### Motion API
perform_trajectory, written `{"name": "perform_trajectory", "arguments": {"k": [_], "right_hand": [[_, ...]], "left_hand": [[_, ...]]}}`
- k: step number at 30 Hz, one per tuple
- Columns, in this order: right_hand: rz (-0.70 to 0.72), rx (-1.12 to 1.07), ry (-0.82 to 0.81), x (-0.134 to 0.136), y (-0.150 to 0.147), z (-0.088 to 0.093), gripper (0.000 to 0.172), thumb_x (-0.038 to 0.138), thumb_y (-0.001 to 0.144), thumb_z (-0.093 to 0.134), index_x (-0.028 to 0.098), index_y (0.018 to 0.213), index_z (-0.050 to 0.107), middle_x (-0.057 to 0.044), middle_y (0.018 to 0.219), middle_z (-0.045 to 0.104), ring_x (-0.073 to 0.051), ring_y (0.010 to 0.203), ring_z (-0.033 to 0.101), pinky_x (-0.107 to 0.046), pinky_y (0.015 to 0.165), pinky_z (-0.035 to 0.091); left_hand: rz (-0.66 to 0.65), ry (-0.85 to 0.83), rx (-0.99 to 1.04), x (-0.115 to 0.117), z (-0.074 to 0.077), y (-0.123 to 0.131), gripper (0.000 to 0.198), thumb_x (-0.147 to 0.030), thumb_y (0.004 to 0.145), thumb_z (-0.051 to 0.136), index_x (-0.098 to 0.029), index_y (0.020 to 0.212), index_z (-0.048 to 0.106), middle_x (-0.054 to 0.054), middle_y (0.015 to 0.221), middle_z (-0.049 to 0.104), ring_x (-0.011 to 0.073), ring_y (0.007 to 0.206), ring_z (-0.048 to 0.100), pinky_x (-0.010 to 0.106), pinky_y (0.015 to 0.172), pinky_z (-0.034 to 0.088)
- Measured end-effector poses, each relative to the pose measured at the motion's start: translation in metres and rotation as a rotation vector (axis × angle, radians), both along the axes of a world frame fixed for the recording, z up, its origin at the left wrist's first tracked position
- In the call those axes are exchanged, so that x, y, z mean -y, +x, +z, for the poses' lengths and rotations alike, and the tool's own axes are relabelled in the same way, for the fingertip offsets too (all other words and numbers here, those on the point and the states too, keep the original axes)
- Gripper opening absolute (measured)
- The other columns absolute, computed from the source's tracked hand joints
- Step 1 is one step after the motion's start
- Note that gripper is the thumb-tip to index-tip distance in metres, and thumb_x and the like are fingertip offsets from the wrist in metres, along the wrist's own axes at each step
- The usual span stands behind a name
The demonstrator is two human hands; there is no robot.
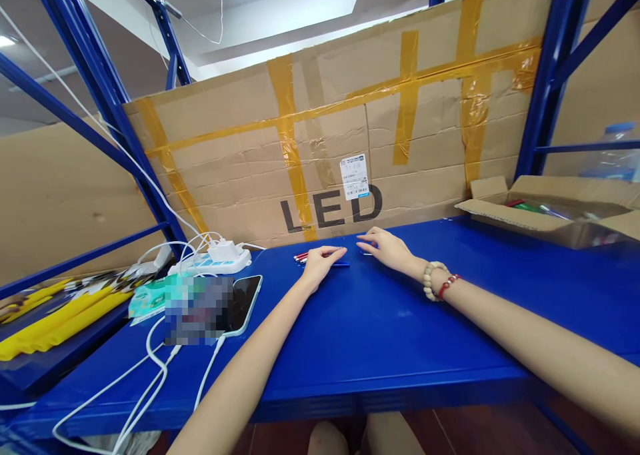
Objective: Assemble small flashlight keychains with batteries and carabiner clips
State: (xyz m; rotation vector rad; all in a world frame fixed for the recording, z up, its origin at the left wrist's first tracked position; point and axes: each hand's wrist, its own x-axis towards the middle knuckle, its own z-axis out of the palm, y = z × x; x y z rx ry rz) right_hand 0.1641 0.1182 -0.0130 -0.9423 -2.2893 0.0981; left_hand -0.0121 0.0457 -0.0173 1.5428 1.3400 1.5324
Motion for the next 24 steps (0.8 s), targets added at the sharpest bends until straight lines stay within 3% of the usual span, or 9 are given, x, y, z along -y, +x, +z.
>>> {"name": "perform_trajectory", "arguments": {"k": [4, 7, 10, 14, 17, 20, 24], "right_hand": [[0.388, -0.315, -0.139, 0.016, -0.016, 0.009, 0.030, 0.036, 0.086, 0.046, 0.019, 0.100, 0.066, -0.006, 0.092, 0.061, -0.013, 0.074, 0.058, -0.026, 0.066, 0.048], [0.463, -0.401, -0.243, 0.022, -0.023, 0.010, 0.030, 0.038, 0.082, 0.050, 0.018, 0.095, 0.068, -0.006, 0.089, 0.062, -0.011, 0.066, 0.057, -0.025, 0.059, 0.048], [0.431, -0.397, -0.229, 0.021, -0.024, 0.009, 0.027, 0.038, 0.076, 0.059, 0.017, 0.090, 0.068, -0.006, 0.089, 0.064, -0.012, 0.068, 0.058, -0.026, 0.060, 0.047], [0.357, -0.340, -0.158, 0.017, -0.020, 0.009, 0.023, 0.037, 0.075, 0.060, 0.016, 0.083, 0.068, -0.005, 0.084, 0.066, -0.013, 0.069, 0.059, -0.026, 0.061, 0.046], [0.257, -0.273, -0.115, 0.007, -0.011, 0.011, 0.024, 0.038, 0.077, 0.058, 0.017, 0.082, 0.068, -0.005, 0.082, 0.067, -0.014, 0.068, 0.059, -0.025, 0.062, 0.045], [0.087, -0.191, -0.095, -0.008, 0.006, 0.016, 0.027, 0.042, 0.078, 0.056, 0.019, 0.081, 0.069, -0.004, 0.081, 0.069, -0.016, 0.070, 0.060, -0.026, 0.062, 0.044], [-0.129, -0.104, -0.146, -0.030, 0.032, 0.023, 0.033, 0.050, 0.077, 0.053, 0.021, 0.079, 0.069, -0.004, 0.080, 0.070, -0.019, 0.075, 0.061, -0.028, 0.061, 0.041]], "left_hand": [[-0.073, -0.054, 0.056, -0.002, 0.000, -0.001, 0.031, -0.044, 0.065, 0.068, -0.016, 0.077, 0.072, 0.003, 0.073, 0.068, 0.0102, 0.062, 0.051, 0.023, 0.058, 0.038], [-0.124, -0.093, 0.158, -0.006, -0.002, -0.002, 0.040, -0.053, 0.061, 0.068, -0.014, 0.072, 0.071, 0.002, 0.064, 0.063, 0.0073, 0.054, 0.045, 0.022, 0.050, 0.032], [-0.146, -0.119, 0.206, -0.008, -0.004, -0.001, 0.045, -0.056, 0.058, 0.069, -0.013, 0.069, 0.070, 0.000, 0.056, 0.056, 0.0062, 0.051, 0.042, 0.021, 0.049, 0.030], [-0.130, -0.124, 0.074, -0.005, -0.001, 0.001, 0.045, -0.057, 0.064, 0.063, -0.013, 0.071, 0.070, 0.001, 0.056, 0.056, 0.0072, 0.051, 0.041, 0.022, 0.050, 0.031], [-0.052, 0.007, -0.161, -0.002, 0.004, -0.003, 0.035, -0.048, 0.071, 0.061, -0.017, 0.081, 0.071, 0.004, 0.073, 0.065, 0.0119, 0.061, 0.049, 0.025, 0.062, 0.038], [-0.011, 0.153, -0.536, -0.001, 0.005, -0.013, 0.025, -0.036, 0.068, 0.068, -0.021, 0.088, 0.071, 0.005, 0.082, 0.064, 0.0173, 0.075, 0.051, 0.029, 0.073, 0.040], [-0.044, 0.121, -0.729, -0.004, 0.000, -0.022, 0.017, -0.032, 0.069, 0.066, -0.020, 0.081, 0.070, 0.005, 0.081, 0.061, 0.0191, 0.078, 0.053, 0.031, 0.076, 0.040]]}}
